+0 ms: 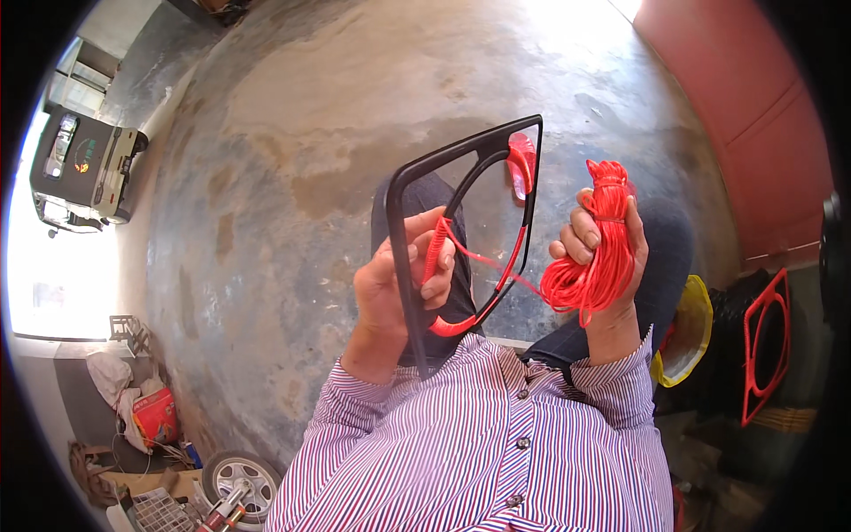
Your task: Winding red nylon cord around a black plastic chair frame and cutting it with scissors.
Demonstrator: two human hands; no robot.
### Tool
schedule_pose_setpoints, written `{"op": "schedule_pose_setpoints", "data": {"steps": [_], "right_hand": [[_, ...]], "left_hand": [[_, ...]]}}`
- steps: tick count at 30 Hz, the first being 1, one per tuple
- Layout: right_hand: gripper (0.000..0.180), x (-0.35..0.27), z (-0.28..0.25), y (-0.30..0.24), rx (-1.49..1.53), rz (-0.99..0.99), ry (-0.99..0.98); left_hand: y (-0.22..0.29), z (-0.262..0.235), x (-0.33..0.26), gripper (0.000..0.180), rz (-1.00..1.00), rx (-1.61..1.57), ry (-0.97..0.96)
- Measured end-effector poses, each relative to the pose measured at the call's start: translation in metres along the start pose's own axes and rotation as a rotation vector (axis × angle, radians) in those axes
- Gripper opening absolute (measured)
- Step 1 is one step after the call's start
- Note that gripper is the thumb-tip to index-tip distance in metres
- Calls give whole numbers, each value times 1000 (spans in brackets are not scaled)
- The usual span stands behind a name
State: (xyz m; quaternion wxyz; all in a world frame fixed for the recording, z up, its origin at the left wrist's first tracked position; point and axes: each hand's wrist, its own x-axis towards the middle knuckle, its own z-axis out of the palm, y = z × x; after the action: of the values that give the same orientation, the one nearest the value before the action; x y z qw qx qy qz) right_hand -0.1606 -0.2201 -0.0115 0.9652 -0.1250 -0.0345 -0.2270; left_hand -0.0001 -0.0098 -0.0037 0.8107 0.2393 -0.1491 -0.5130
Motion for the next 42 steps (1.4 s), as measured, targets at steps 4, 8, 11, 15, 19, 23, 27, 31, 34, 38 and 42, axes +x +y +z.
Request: {"op": "schedule_pose_setpoints", "data": {"steps": [4, 8, 11, 15, 19, 23, 27, 31, 34, 38, 42], "right_hand": [[47, 2, -7, -7, -14, 6, 17], [44, 4, -12, -13, -46, -15, 50], [41, 3, -13, -21, -82, -51, 58], [41, 3, -22, -32, -109, -96, 74], [42, 3, -28, -38, -69, -146, 47], [46, 6, -15, -26, -55, -225, 205], [50, 4, -15, -27, 66, -107, 31], [42, 5, -32, -28, -241, -51, 253], [36, 8, -33, -19, -453, -46, 428], [27, 18, -36, 4, -1127, -138, 552], [34, 12, -36, 33, -2058, -195, 243]], "left_hand": [[10, -4, -3, 54, 24, -24, 24], [17, -12, -9, 53, 60, -11, 67], [19, -14, -12, 52, 78, -10, 84], [21, -17, -15, 51, 103, 6, 101], [20, -21, -17, 48, 121, 1, 116], [23, -23, -20, 47, 132, -1, 123], [25, -21, -23, 47, 147, -16, 156], [25, -23, -24, 48, 141, 2, 110], [23, -17, -23, 46, 152, 0, 100], [26, -12, -25, 41, 106, 43, 94], [23, -15, -26, 42, 10, 24, -37]]}}
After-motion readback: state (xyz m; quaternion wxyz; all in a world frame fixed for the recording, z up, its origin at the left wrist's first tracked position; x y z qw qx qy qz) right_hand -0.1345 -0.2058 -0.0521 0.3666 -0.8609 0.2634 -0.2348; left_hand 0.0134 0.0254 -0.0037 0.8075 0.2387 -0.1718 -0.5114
